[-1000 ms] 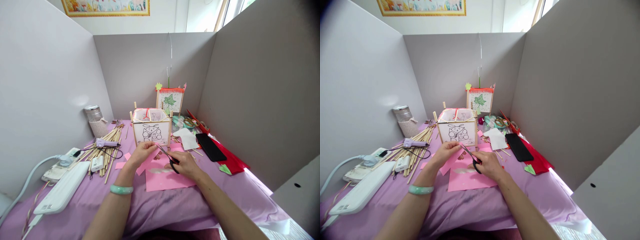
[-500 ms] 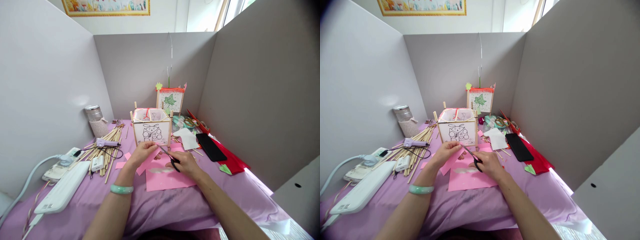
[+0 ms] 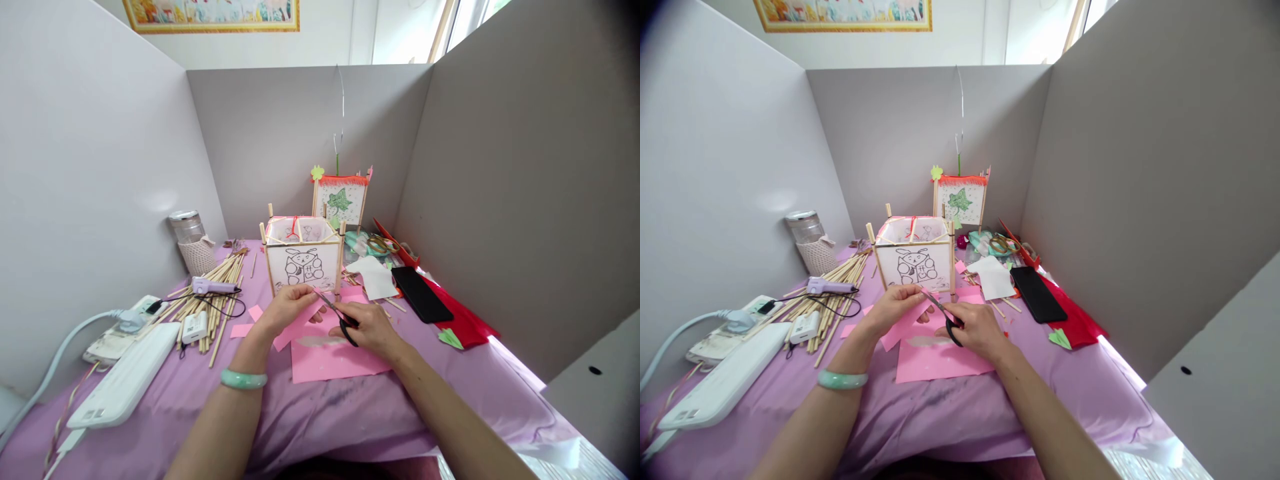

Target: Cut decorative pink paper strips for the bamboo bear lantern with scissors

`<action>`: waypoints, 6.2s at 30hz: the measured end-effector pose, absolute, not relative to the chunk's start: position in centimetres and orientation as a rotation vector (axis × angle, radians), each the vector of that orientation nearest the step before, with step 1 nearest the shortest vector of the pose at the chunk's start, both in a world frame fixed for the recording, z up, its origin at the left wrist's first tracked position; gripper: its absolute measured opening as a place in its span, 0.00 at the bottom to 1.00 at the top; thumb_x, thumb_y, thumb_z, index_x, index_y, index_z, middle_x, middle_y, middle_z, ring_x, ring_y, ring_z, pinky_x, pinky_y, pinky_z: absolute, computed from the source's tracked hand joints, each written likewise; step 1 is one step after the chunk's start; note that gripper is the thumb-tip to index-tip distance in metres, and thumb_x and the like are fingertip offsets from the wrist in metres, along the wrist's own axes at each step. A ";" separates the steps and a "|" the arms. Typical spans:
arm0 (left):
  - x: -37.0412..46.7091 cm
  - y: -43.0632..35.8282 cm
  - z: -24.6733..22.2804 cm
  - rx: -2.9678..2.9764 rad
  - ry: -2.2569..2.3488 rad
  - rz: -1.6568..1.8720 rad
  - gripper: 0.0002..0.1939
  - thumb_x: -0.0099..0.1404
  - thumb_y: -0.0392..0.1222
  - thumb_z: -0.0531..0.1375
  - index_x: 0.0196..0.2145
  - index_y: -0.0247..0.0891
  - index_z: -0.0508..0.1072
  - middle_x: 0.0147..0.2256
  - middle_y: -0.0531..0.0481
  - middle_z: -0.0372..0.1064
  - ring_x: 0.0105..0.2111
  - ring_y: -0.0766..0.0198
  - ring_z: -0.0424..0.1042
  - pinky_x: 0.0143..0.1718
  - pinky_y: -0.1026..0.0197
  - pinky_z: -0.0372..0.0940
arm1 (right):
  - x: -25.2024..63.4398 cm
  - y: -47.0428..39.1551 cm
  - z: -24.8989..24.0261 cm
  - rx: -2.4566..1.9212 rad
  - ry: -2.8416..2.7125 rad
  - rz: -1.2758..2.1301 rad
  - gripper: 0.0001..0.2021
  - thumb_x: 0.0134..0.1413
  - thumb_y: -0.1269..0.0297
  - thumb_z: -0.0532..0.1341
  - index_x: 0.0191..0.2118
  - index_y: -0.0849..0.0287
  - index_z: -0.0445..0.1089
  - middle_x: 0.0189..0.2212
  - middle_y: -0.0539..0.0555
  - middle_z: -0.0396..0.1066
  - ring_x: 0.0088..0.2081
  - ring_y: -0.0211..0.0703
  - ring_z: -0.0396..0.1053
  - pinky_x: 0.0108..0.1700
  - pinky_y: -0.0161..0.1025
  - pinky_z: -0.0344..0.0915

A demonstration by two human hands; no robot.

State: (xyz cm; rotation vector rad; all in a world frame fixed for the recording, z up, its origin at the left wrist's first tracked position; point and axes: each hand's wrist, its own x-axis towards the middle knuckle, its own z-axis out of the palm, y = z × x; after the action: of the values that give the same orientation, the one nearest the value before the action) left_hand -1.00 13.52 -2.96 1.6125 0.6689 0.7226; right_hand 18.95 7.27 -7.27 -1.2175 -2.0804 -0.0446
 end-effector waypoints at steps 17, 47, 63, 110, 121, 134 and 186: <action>-1.1 13.6 -3.1 1.600 0.661 0.702 0.15 0.59 0.50 0.58 0.31 0.32 0.71 0.23 0.46 0.71 0.25 0.62 0.72 0.31 0.60 0.67 | 19.1 7.4 -7.4 -1.239 -2.085 -0.051 0.24 0.51 0.47 0.60 0.49 0.56 0.70 0.24 0.50 0.69 0.24 0.34 0.62 0.27 0.31 0.51; -1.2 13.5 -3.0 1.627 0.658 0.649 0.14 0.59 0.49 0.58 0.31 0.33 0.71 0.26 0.46 0.72 0.26 0.62 0.72 0.30 0.60 0.68 | 19.2 7.6 -7.5 -1.207 -2.071 -0.057 0.23 0.51 0.48 0.61 0.48 0.56 0.70 0.24 0.49 0.69 0.24 0.35 0.63 0.27 0.31 0.52; -1.2 14.0 -3.3 1.537 0.650 0.794 0.17 0.58 0.52 0.60 0.32 0.32 0.70 0.28 0.45 0.71 0.23 0.65 0.70 0.27 0.63 0.65 | 19.0 7.2 -7.1 -1.252 -2.067 0.013 0.24 0.48 0.47 0.62 0.47 0.57 0.70 0.24 0.49 0.67 0.24 0.34 0.59 0.27 0.31 0.50; -1.2 13.8 -3.3 1.606 0.622 0.695 0.17 0.59 0.52 0.59 0.31 0.32 0.70 0.26 0.45 0.71 0.24 0.63 0.71 0.29 0.60 0.66 | 19.1 7.7 -7.7 -1.222 -2.094 -0.029 0.25 0.51 0.46 0.60 0.51 0.56 0.68 0.24 0.49 0.67 0.24 0.34 0.60 0.28 0.31 0.52; -1.3 13.7 -3.1 1.601 0.619 0.694 0.16 0.58 0.51 0.59 0.31 0.32 0.70 0.25 0.46 0.71 0.24 0.63 0.71 0.30 0.60 0.66 | 19.1 7.5 -7.5 -1.200 -2.097 -0.036 0.24 0.51 0.47 0.60 0.50 0.57 0.69 0.25 0.50 0.69 0.25 0.34 0.62 0.28 0.31 0.52; -1.2 13.5 -3.1 1.610 0.606 0.636 0.14 0.58 0.48 0.59 0.33 0.32 0.71 0.28 0.45 0.71 0.24 0.63 0.71 0.29 0.60 0.67 | 18.8 7.4 -7.5 -1.168 -2.076 -0.051 0.24 0.50 0.48 0.61 0.48 0.59 0.69 0.23 0.50 0.69 0.24 0.34 0.61 0.27 0.31 0.51; -1.4 14.1 -3.5 1.602 0.669 0.760 0.16 0.60 0.51 0.58 0.31 0.33 0.70 0.29 0.44 0.73 0.25 0.64 0.71 0.30 0.62 0.65 | 19.2 7.5 -7.5 -1.190 -2.108 -0.024 0.24 0.52 0.46 0.59 0.49 0.58 0.69 0.24 0.50 0.68 0.24 0.34 0.61 0.27 0.31 0.52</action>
State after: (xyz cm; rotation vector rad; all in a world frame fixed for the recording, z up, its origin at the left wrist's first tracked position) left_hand -1.37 14.11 -3.55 1.6024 0.6695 0.7598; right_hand 19.18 7.52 -7.53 -1.1904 -2.1084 -0.0244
